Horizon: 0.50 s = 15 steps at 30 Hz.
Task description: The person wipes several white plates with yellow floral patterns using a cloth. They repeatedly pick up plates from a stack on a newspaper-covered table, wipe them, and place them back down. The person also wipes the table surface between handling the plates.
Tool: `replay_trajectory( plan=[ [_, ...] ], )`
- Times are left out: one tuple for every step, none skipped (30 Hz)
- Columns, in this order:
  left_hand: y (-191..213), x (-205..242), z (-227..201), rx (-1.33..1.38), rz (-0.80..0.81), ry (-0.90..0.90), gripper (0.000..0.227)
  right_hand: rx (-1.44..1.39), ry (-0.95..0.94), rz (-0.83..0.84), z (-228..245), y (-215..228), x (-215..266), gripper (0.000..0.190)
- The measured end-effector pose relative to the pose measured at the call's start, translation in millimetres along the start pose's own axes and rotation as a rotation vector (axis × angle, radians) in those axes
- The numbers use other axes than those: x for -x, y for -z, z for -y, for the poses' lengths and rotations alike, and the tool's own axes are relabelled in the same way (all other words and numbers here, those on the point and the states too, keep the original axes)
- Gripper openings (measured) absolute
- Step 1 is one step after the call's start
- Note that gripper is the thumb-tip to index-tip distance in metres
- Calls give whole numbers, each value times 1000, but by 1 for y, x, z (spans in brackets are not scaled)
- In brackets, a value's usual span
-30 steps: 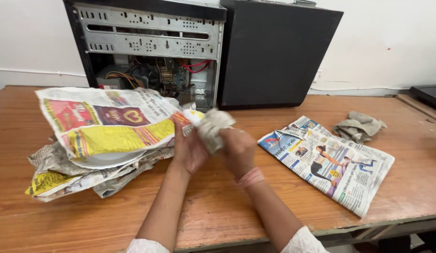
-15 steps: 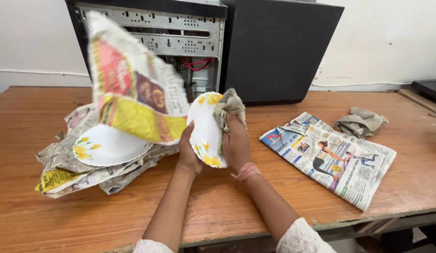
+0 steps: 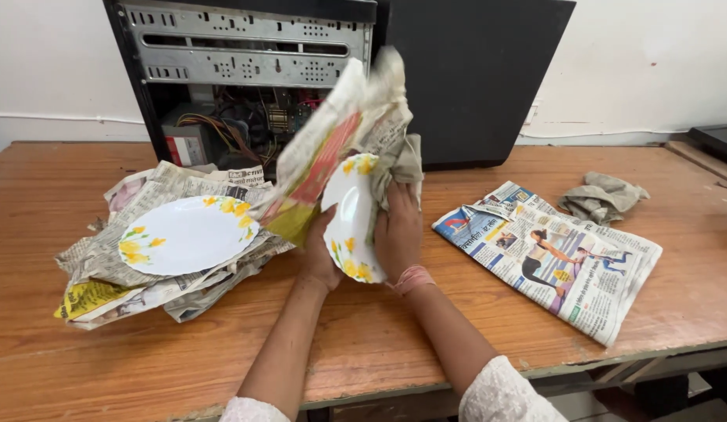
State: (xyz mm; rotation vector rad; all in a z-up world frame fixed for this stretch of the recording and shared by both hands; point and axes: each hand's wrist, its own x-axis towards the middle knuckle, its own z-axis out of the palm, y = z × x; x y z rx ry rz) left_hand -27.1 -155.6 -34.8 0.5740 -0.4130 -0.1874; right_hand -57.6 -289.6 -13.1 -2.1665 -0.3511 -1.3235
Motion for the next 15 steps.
replay_trajectory(
  plan=[
    [11,-5,5,24,-50,37,57,76,-19,-33,2,3,-1,55],
    [10,-6,0,25,-49,37,57,77,-18,-34,7,2,2,55],
    [9,-6,-4,32,-79,-3,58,48,-37,12,12,0,5,54],
    [9,-6,-10,38,-110,-45,59,17,-54,58,18,-2,7,54],
    [14,-8,-11,37,-110,-49,59,14,-51,58,25,-3,11,54],
    [20,-10,-14,73,-55,-48,60,-134,41,125,31,-5,15,53],
    [26,-12,-16,109,-1,-46,61,-281,134,191,38,-6,19,51],
    [28,-12,-15,105,0,-48,61,-285,135,188,46,-3,14,51],
    [30,-13,-13,81,2,-20,61,-329,205,186,54,0,9,51],
    [32,-11,-11,60,1,9,61,-374,273,188,61,3,6,50],
    [28,-9,-10,58,-1,9,61,-376,272,188,48,-2,5,50],
    [23,-7,-8,52,-14,82,61,-357,131,183,34,-5,4,49],
    [18,-6,-5,46,-28,156,62,-338,-10,178,19,-8,3,47],
    [15,-5,-5,48,-26,158,62,-334,-11,177,13,-5,1,47],
    [12,-4,-5,27,-41,143,62,-145,-57,144,7,-1,-1,45]
  ],
)
